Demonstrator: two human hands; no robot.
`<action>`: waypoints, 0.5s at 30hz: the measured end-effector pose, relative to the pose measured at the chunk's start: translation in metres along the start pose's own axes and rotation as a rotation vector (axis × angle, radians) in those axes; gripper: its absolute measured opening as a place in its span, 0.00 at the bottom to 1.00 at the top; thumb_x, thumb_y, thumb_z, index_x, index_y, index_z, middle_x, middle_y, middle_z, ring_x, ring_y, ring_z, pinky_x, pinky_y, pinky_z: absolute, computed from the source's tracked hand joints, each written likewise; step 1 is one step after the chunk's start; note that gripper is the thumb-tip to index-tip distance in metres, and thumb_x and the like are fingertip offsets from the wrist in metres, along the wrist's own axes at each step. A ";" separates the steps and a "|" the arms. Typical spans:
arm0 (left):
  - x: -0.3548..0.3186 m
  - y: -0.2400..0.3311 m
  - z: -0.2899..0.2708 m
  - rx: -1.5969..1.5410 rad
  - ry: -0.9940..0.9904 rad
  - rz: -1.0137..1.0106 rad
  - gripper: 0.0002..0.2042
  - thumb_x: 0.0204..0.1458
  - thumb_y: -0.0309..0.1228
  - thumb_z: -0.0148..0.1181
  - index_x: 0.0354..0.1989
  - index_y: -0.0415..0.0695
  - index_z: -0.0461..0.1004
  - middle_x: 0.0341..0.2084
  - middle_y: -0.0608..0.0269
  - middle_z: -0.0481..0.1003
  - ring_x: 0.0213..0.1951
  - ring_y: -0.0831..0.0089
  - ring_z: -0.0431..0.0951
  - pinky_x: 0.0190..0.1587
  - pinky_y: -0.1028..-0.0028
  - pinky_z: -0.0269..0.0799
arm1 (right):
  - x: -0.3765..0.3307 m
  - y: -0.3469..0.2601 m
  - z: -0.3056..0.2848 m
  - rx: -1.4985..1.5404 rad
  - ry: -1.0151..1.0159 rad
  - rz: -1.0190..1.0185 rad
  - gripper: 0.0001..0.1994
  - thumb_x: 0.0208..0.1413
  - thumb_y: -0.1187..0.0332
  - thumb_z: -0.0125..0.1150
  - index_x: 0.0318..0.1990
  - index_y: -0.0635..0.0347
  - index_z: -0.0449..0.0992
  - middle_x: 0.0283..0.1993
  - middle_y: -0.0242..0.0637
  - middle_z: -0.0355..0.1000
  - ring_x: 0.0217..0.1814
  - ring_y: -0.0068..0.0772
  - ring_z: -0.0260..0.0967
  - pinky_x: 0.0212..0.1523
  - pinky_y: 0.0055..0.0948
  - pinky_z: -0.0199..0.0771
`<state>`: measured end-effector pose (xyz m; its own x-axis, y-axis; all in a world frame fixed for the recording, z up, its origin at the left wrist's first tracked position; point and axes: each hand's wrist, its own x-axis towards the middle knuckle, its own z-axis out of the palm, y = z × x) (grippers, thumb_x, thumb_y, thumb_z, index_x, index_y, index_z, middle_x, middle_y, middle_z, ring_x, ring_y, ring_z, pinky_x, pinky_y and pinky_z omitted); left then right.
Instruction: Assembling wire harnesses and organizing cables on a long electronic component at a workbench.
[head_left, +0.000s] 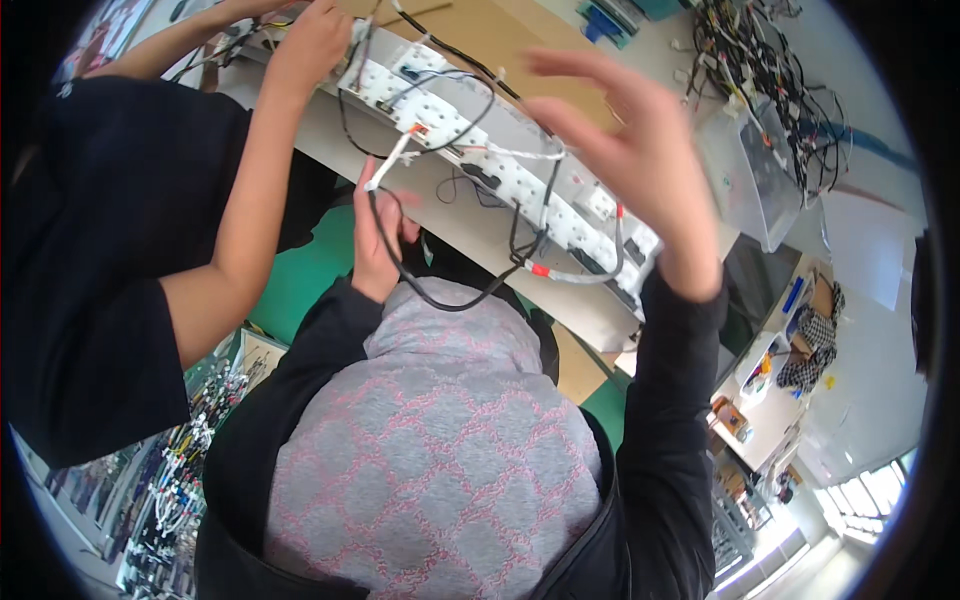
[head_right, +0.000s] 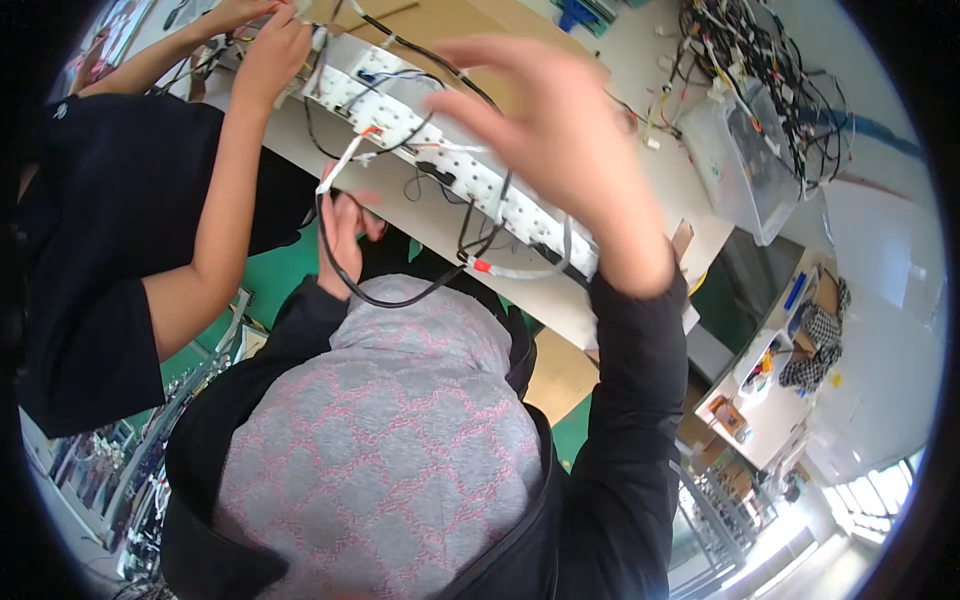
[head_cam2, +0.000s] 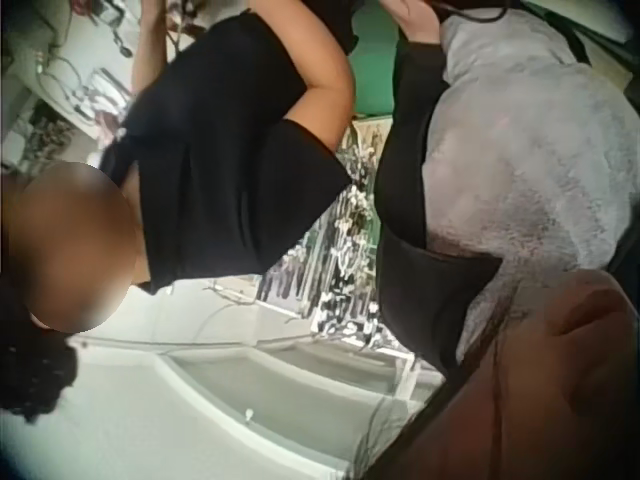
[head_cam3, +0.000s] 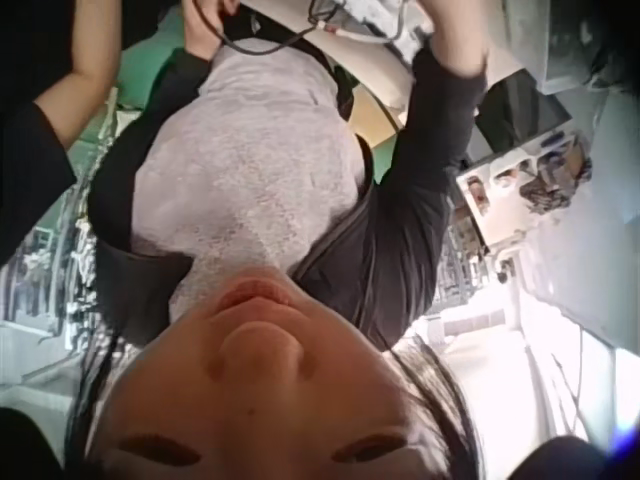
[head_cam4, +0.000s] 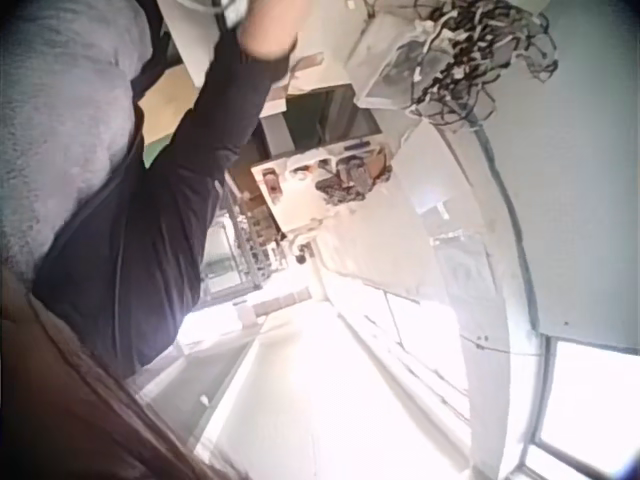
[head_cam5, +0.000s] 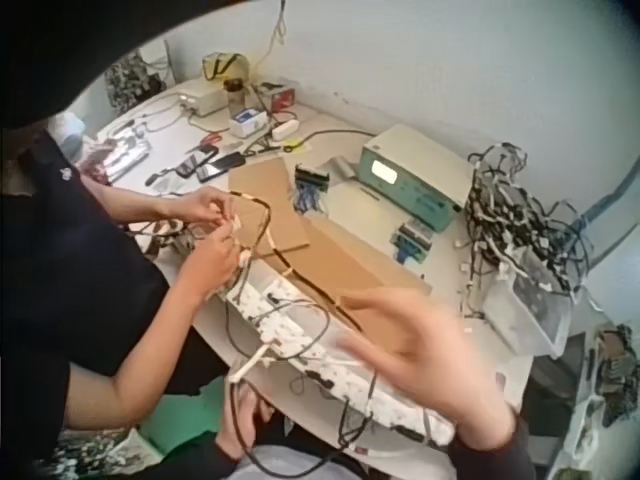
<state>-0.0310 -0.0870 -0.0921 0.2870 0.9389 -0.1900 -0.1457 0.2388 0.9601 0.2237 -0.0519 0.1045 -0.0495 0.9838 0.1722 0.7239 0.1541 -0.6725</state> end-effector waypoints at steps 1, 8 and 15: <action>-0.016 -0.011 -0.013 0.028 -0.070 -0.064 0.26 0.63 0.34 0.48 0.66 0.38 0.52 0.36 0.57 0.75 0.36 0.72 0.76 0.42 0.72 0.73 | -0.024 -0.003 -0.022 0.064 0.096 0.090 0.11 0.57 0.71 0.63 0.45 0.66 0.79 0.45 0.36 0.79 0.48 0.25 0.75 0.51 0.25 0.70; -0.029 0.034 0.033 -0.123 -0.869 -0.760 0.27 0.64 0.40 0.48 0.65 0.33 0.59 0.60 0.51 0.68 0.62 0.64 0.67 0.66 0.67 0.57 | -0.226 0.051 -0.031 0.662 -0.570 0.882 0.15 0.51 0.75 0.59 0.48 0.66 0.78 0.33 0.34 0.76 0.38 0.21 0.74 0.39 0.22 0.73; -0.007 0.081 0.100 -0.809 -0.774 -0.640 0.32 0.66 0.46 0.38 0.72 0.37 0.46 0.66 0.46 0.60 0.67 0.55 0.60 0.68 0.61 0.55 | -0.265 0.026 0.114 1.104 0.175 0.569 0.09 0.63 0.63 0.55 0.37 0.57 0.76 0.32 0.32 0.69 0.34 0.27 0.66 0.34 0.24 0.66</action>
<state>0.0501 -0.0994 0.0073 0.9499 0.2798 -0.1393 -0.2301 0.9276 0.2942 0.1769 -0.2977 -0.0409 0.2335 0.9236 -0.3042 -0.3536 -0.2108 -0.9113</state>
